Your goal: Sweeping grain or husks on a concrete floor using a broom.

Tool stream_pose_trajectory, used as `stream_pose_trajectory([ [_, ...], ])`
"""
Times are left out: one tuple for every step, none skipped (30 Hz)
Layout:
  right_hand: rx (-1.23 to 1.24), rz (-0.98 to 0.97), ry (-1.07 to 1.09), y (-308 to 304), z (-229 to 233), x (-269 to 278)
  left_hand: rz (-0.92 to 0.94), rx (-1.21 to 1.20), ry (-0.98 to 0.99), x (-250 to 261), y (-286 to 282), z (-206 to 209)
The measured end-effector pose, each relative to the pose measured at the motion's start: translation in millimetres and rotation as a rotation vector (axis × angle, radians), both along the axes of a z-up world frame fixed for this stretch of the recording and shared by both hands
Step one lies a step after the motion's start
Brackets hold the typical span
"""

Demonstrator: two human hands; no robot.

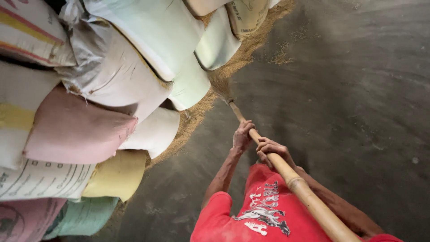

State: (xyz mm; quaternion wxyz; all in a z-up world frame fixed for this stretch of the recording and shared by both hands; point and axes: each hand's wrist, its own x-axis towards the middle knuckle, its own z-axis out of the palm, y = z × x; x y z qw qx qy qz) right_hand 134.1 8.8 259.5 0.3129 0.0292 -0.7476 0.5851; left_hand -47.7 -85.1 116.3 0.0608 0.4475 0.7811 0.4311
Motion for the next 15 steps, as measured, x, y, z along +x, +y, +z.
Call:
stream_pose_trajectory([
  [-0.01, -0.002, 0.007, 3, 5, 7, 0.013, -0.026, -0.002, 6, 4, 6],
  [-0.019, -0.006, 0.016, 8, 9, 15, 0.023, -0.051, -0.003, 11, 10, 12],
  [-0.015, 0.0, 0.022, 16, 9, 24, 0.03, -0.047, 0.003, 17, 17, 9],
  [-0.009, 0.002, 0.047, 21, 10, 36, 0.014, -0.02, 0.058, 26, 22, 7],
  [-0.003, 0.004, 0.072, 27, 10, 47, -0.002, 0.007, 0.113, 35, 28, 4],
  [-0.008, -0.006, 0.07, 30, 12, 60, -0.012, 0.003, 0.111, 39, 38, -5],
  [-0.001, -0.066, 0.052, 32, 13, 74, -0.028, -0.018, 0.126, 43, 49, -14],
  [0.007, -0.132, 0.033, 35, 15, 89, -0.05, -0.038, 0.141, 49, 61, -23],
  [0.003, -0.149, 0.031, 39, 15, 104, -0.067, -0.041, 0.14, 56, 72, -27],
  [-0.013, -0.115, 0.052, 46, 17, 115, -0.087, -0.011, 0.129, 59, 88, -30],
  [-0.028, -0.081, 0.074, 52, 19, 126, -0.106, 0.019, 0.117, 63, 105, -34],
  [-0.026, -0.106, 0.07, 56, 10, 139, -0.131, 0.021, 0.112, 76, 119, -32],
  [-0.04, -0.212, 0.096, 60, 0, 151, -0.158, 0.024, 0.132, 90, 134, -30],
  [-0.054, -0.308, 0.125, 63, -8, 160, -0.176, 0.026, 0.154, 99, 145, -27],
  [-0.054, -0.323, 0.122, 69, -13, 170, -0.191, 0.026, 0.151, 110, 163, -31],
])
